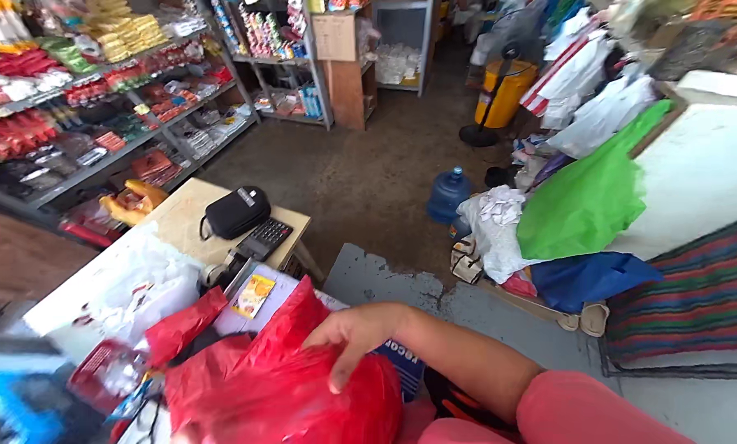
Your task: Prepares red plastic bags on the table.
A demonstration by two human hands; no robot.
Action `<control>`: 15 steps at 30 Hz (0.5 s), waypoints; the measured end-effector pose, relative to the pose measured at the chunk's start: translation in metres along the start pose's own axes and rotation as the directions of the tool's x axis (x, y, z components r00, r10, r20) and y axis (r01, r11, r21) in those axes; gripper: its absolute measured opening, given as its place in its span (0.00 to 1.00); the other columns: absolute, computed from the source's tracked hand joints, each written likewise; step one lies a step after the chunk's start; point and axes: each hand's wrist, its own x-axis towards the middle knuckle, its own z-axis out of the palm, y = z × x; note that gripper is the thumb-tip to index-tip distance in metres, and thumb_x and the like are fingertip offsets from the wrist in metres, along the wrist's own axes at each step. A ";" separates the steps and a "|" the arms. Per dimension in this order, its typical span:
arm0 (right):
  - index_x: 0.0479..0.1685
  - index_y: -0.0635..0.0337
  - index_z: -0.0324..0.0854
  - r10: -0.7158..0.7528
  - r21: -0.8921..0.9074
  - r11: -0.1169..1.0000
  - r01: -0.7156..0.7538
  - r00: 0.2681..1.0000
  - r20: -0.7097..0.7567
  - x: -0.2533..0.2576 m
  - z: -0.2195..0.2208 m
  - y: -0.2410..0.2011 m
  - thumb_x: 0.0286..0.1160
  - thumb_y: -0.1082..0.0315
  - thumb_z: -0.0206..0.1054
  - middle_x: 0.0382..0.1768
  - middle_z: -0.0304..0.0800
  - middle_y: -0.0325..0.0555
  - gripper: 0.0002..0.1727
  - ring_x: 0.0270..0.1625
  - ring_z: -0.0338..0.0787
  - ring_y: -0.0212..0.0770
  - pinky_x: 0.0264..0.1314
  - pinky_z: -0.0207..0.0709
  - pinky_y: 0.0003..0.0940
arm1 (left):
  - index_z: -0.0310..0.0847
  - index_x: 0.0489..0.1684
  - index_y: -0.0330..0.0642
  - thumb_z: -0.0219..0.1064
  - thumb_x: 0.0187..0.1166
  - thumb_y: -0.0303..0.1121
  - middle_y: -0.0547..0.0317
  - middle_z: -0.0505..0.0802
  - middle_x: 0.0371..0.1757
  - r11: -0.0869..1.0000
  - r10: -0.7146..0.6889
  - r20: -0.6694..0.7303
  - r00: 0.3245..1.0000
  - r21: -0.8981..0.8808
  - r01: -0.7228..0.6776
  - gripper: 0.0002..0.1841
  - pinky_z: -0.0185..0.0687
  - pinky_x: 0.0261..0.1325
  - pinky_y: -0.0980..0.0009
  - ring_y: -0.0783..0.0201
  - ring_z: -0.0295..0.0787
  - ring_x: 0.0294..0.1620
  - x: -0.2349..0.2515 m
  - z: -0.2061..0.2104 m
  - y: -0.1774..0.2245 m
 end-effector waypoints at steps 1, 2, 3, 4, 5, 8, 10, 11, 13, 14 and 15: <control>0.59 0.75 0.82 0.008 -0.043 0.999 -0.006 0.999 0.049 -0.002 -0.003 0.000 0.71 0.72 0.72 0.45 0.93 0.48 0.19 0.47 0.92 0.30 0.55 0.86 0.31 | 0.93 0.53 0.64 0.63 0.85 0.48 0.77 0.97 0.50 0.992 -0.036 -0.015 0.999 0.120 0.037 0.12 0.86 0.60 0.79 0.81 0.91 0.53 0.001 0.007 0.006; 0.50 0.70 0.86 -0.012 -0.059 0.998 0.015 0.998 0.056 -0.004 -0.006 0.003 0.71 0.69 0.72 0.39 0.94 0.42 0.15 0.43 0.91 0.26 0.49 0.86 0.28 | 0.94 0.49 0.68 0.64 0.83 0.51 0.82 0.97 0.45 0.965 -0.087 0.012 0.996 0.249 0.081 0.11 0.86 0.54 0.83 0.85 0.91 0.47 0.002 0.008 0.008; 0.44 0.64 0.87 -0.037 -0.036 0.999 0.037 0.999 0.015 -0.008 -0.011 0.006 0.73 0.66 0.71 0.35 0.93 0.35 0.10 0.39 0.90 0.23 0.45 0.85 0.25 | 0.93 0.50 0.67 0.65 0.82 0.54 0.82 0.96 0.47 0.932 -0.150 0.073 0.986 0.342 0.116 0.12 0.87 0.53 0.83 0.85 0.91 0.47 0.004 0.001 0.005; 0.44 0.58 0.88 -0.041 0.020 0.999 0.042 0.997 -0.060 -0.012 -0.017 0.010 0.77 0.63 0.69 0.36 0.93 0.30 0.08 0.40 0.90 0.21 0.46 0.85 0.24 | 0.93 0.49 0.63 0.65 0.82 0.54 0.80 0.96 0.45 0.908 -0.197 0.097 0.976 0.393 0.144 0.13 0.87 0.51 0.82 0.83 0.90 0.45 0.005 -0.007 -0.003; 0.46 0.52 0.89 -0.017 0.096 0.995 0.031 0.990 -0.142 -0.015 -0.024 0.015 0.81 0.60 0.66 0.38 0.93 0.27 0.09 0.43 0.90 0.21 0.50 0.85 0.24 | 0.92 0.45 0.60 0.65 0.82 0.54 0.77 0.95 0.42 0.891 -0.228 0.073 0.971 0.418 0.177 0.14 0.87 0.47 0.81 0.81 0.90 0.42 0.003 -0.014 -0.012; 0.46 0.55 0.85 0.199 0.253 0.961 -0.113 0.916 -0.349 -0.009 -0.036 0.032 0.91 0.59 0.56 0.41 0.92 0.32 0.14 0.47 0.91 0.28 0.58 0.85 0.31 | 0.92 0.45 0.53 0.63 0.84 0.54 0.70 0.95 0.48 0.866 -0.302 -0.039 0.952 0.407 0.291 0.18 0.87 0.56 0.73 0.75 0.90 0.50 -0.011 -0.022 -0.035; 0.50 0.61 0.84 0.290 0.311 0.937 -0.158 0.848 -0.444 -0.004 -0.039 0.042 0.92 0.61 0.53 0.42 0.93 0.38 0.16 0.48 0.92 0.31 0.59 0.86 0.32 | 0.90 0.53 0.45 0.60 0.86 0.51 0.64 0.94 0.57 0.880 -0.329 -0.114 0.937 0.324 0.348 0.20 0.84 0.67 0.68 0.70 0.89 0.60 -0.014 -0.019 -0.044; 0.52 0.62 0.85 0.311 0.335 0.929 -0.158 0.823 -0.475 -0.001 -0.040 0.044 0.93 0.61 0.53 0.43 0.94 0.39 0.17 0.49 0.92 0.31 0.60 0.85 0.31 | 0.89 0.55 0.45 0.60 0.87 0.51 0.63 0.94 0.55 0.893 -0.331 -0.146 0.932 0.271 0.359 0.20 0.86 0.64 0.69 0.71 0.90 0.57 -0.013 -0.018 -0.047; 0.52 0.62 0.85 0.327 0.334 0.928 -0.166 0.795 -0.512 0.005 -0.046 0.045 0.93 0.61 0.54 0.43 0.94 0.40 0.17 0.48 0.92 0.31 0.59 0.85 0.30 | 0.87 0.53 0.48 0.59 0.89 0.46 0.66 0.94 0.43 0.912 -0.323 -0.172 0.930 0.205 0.355 0.15 0.87 0.45 0.77 0.76 0.89 0.39 -0.008 -0.017 -0.049; 0.51 0.62 0.86 0.320 0.298 0.937 -0.180 0.784 -0.533 0.010 -0.049 0.045 0.92 0.61 0.55 0.42 0.93 0.40 0.16 0.47 0.91 0.30 0.58 0.85 0.29 | 0.86 0.50 0.48 0.57 0.90 0.40 0.68 0.91 0.36 0.921 -0.305 -0.179 0.935 0.193 0.338 0.12 0.82 0.34 0.81 0.79 0.84 0.30 -0.004 -0.016 -0.050; 0.49 0.62 0.86 0.296 0.238 0.952 -0.193 0.776 -0.557 0.016 -0.052 0.045 0.91 0.61 0.57 0.40 0.92 0.39 0.15 0.45 0.90 0.29 0.56 0.84 0.29 | 0.85 0.48 0.46 0.56 0.90 0.35 0.68 0.89 0.32 0.929 -0.279 -0.189 0.941 0.193 0.315 0.10 0.76 0.28 0.83 0.80 0.79 0.24 0.001 -0.016 -0.051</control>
